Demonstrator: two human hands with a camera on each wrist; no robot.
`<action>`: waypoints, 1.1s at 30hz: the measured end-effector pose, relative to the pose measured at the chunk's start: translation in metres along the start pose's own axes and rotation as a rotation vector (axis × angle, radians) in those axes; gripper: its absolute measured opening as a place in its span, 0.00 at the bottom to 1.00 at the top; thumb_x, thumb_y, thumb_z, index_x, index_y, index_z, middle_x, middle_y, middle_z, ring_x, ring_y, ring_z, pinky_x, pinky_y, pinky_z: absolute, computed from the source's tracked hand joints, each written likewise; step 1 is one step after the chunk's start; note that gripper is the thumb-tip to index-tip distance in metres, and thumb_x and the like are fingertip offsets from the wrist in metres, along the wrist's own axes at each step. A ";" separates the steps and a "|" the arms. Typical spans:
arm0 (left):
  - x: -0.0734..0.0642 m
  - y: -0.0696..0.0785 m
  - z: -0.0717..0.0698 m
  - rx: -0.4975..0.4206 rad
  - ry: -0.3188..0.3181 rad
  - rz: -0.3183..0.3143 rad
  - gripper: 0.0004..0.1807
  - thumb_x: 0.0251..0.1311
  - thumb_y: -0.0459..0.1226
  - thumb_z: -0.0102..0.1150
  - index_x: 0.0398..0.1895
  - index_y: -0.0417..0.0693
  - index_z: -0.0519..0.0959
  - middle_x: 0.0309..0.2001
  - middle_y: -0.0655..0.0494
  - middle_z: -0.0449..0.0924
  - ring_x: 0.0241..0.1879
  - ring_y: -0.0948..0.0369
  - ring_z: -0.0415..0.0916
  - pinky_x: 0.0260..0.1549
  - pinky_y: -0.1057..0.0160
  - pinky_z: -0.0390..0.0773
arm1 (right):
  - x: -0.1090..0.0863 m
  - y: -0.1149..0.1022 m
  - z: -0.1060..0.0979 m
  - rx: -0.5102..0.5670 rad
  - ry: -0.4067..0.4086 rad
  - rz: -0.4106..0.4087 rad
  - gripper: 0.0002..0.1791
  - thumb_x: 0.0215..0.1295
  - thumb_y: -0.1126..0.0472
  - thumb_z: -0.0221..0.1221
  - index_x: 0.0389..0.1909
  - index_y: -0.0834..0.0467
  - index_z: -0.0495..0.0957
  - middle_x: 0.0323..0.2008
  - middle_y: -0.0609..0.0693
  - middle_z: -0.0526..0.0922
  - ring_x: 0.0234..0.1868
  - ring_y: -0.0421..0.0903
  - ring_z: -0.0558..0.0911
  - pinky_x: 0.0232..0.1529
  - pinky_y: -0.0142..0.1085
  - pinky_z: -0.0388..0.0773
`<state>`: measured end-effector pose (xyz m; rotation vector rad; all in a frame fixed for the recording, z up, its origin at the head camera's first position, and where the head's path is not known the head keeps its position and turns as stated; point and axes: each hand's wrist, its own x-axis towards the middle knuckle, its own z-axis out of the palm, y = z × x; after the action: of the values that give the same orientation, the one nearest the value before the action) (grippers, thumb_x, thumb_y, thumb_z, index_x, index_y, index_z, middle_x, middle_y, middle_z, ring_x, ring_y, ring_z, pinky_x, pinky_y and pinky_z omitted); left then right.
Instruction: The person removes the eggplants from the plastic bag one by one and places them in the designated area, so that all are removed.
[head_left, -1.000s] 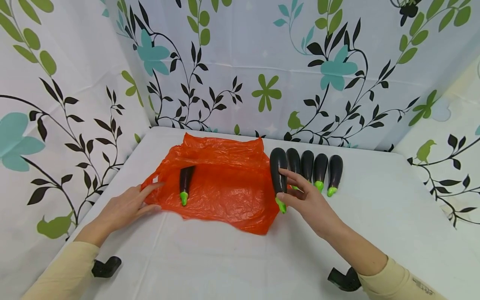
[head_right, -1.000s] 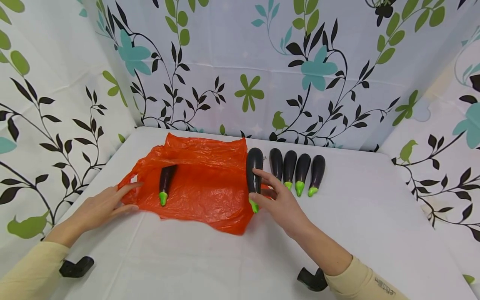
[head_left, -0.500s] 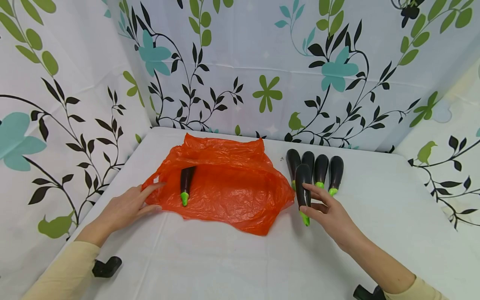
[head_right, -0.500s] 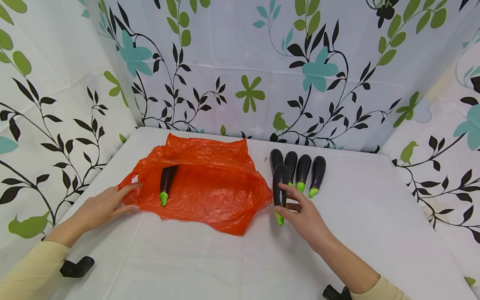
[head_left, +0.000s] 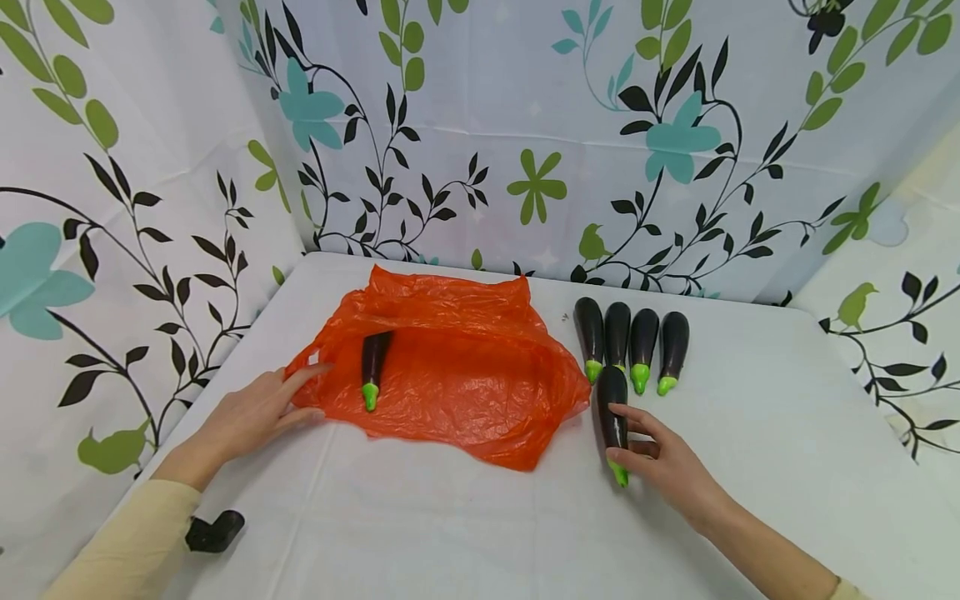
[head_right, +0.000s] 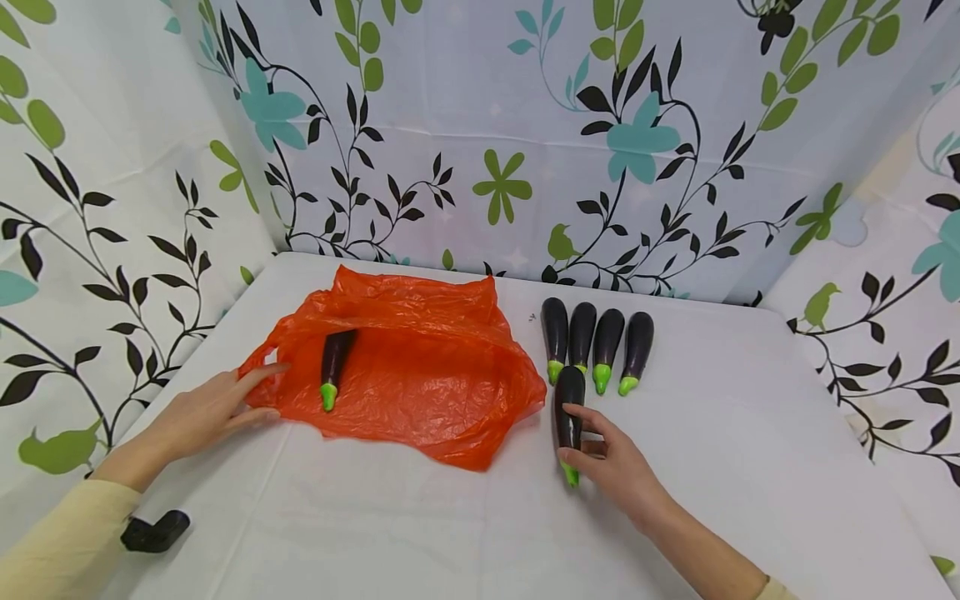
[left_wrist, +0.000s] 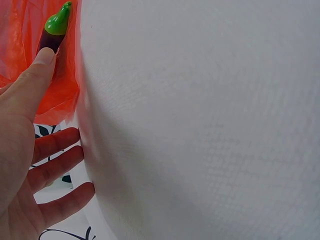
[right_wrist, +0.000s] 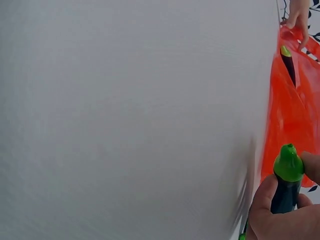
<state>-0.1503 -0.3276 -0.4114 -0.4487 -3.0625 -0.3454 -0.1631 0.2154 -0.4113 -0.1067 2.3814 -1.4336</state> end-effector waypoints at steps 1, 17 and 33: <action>0.000 0.000 0.000 0.001 0.000 0.002 0.37 0.58 0.57 0.63 0.68 0.59 0.63 0.32 0.57 0.68 0.37 0.55 0.70 0.24 0.54 0.73 | 0.000 0.001 0.001 -0.001 -0.008 -0.003 0.37 0.63 0.51 0.65 0.71 0.48 0.63 0.66 0.61 0.64 0.57 0.56 0.74 0.52 0.45 0.75; 0.000 0.001 -0.001 0.023 0.000 0.005 0.37 0.57 0.57 0.64 0.67 0.58 0.64 0.30 0.56 0.68 0.33 0.58 0.68 0.21 0.60 0.68 | 0.005 0.005 0.006 -0.052 -0.004 0.014 0.36 0.64 0.55 0.65 0.71 0.49 0.63 0.63 0.62 0.67 0.55 0.55 0.75 0.49 0.48 0.77; 0.000 0.000 -0.001 0.014 -0.008 -0.012 0.37 0.57 0.57 0.64 0.68 0.59 0.64 0.29 0.58 0.66 0.33 0.58 0.66 0.21 0.62 0.66 | 0.007 0.005 0.005 -0.099 -0.001 -0.003 0.35 0.63 0.54 0.66 0.70 0.47 0.66 0.63 0.62 0.62 0.54 0.55 0.74 0.45 0.42 0.76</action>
<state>-0.1501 -0.3273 -0.4108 -0.4324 -3.0749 -0.3229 -0.1677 0.2121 -0.4192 -0.1352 2.4523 -1.3170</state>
